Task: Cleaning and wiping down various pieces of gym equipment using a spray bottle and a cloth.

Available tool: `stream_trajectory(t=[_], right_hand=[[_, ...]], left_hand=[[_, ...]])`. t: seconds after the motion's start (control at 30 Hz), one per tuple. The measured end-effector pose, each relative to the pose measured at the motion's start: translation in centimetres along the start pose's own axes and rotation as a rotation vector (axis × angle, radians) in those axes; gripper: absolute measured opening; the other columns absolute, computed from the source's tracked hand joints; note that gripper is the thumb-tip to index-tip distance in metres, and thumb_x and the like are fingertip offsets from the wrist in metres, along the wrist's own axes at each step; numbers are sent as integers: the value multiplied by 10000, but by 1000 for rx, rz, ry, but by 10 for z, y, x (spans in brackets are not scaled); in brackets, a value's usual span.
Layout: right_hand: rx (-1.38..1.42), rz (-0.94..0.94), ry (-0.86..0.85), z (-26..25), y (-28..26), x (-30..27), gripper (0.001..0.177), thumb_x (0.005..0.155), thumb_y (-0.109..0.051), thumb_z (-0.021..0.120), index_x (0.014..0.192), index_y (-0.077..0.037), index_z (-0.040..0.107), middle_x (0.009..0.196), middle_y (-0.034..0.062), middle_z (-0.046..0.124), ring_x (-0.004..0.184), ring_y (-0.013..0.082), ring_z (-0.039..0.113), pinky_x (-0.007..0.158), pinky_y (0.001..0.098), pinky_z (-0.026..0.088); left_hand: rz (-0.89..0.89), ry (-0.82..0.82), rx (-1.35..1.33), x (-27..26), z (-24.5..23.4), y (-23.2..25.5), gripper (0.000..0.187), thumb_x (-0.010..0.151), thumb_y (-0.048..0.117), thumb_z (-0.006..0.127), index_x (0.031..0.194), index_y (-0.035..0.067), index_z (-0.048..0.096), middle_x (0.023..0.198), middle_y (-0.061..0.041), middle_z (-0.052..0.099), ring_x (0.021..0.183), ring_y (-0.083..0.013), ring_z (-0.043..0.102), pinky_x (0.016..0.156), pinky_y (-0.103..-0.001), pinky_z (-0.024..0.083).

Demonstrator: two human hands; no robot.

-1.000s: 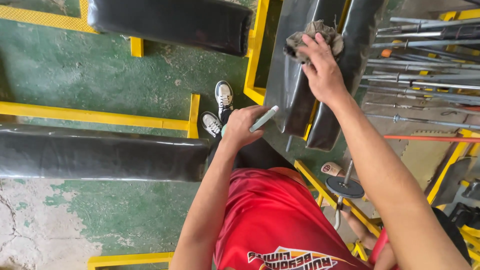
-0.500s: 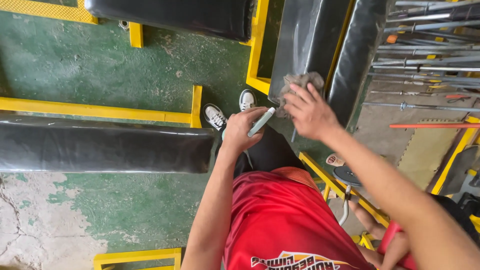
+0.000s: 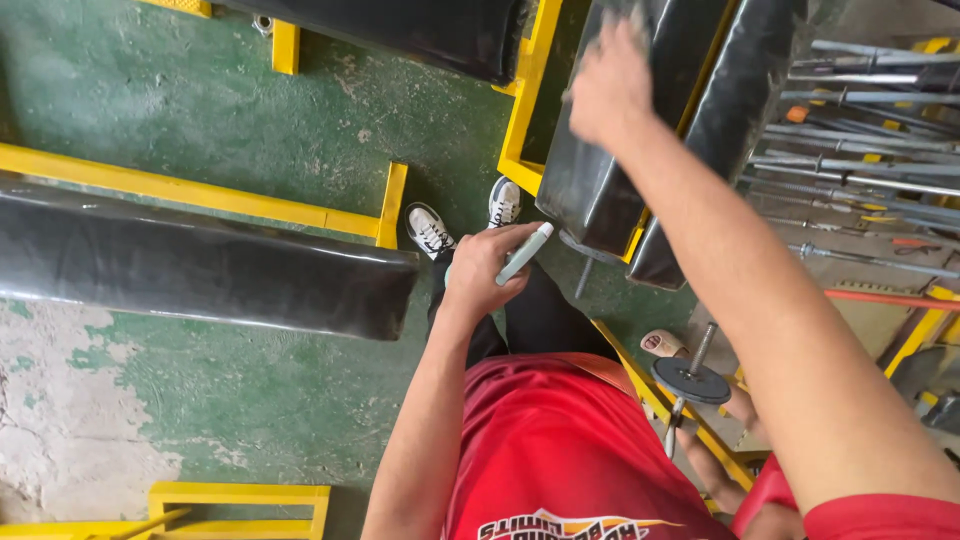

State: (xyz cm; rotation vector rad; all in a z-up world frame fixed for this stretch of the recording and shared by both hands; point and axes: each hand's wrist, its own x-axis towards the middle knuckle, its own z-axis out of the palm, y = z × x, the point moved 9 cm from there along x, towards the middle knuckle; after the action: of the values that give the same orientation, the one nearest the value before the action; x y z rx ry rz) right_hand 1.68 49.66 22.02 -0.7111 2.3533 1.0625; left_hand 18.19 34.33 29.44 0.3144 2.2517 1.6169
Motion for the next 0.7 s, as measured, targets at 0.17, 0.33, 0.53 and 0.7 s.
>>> stream_trajectory(t=[0.17, 0.33, 0.53, 0.7], right_hand=[[251, -380, -137, -7, -71, -97, 347, 863, -349, 624, 1028, -99, 799, 1194, 106, 720, 1315, 336, 514, 1143, 463, 337], [595, -571, 318, -48, -20, -147, 247, 736, -214, 640, 927, -134, 775, 1099, 57, 708, 1188, 255, 587, 1053, 441, 428], [339, -439, 397, -25, 71, -40, 148, 880, -172, 640, 971, -191, 756, 1049, -38, 700, 1123, 145, 633, 957, 381, 491], [322, -44, 3, 59, 71, 77, 251, 819, -206, 666, 1007, -171, 828, 1047, 49, 741, 967, 325, 696, 659, 566, 572]], left_hand=[[-34, 206, 57, 2, 7, -14, 521, 728, 88, 684, 1245, 144, 715, 1023, -103, 752, 883, -333, 708, 762, -428, 571], [-101, 318, 73, 6, 17, -29, 505, 725, 86, 676, 1225, 134, 725, 999, -112, 758, 864, -332, 710, 751, -436, 570], [-160, 352, -1, 4, 42, -58, 473, 744, 94, 668, 1208, 147, 740, 1022, -118, 757, 905, -316, 726, 808, -414, 592], [-177, 340, -34, -1, 43, -65, 517, 690, 79, 679, 1202, 120, 734, 1039, -108, 770, 960, -313, 725, 836, -438, 549]])
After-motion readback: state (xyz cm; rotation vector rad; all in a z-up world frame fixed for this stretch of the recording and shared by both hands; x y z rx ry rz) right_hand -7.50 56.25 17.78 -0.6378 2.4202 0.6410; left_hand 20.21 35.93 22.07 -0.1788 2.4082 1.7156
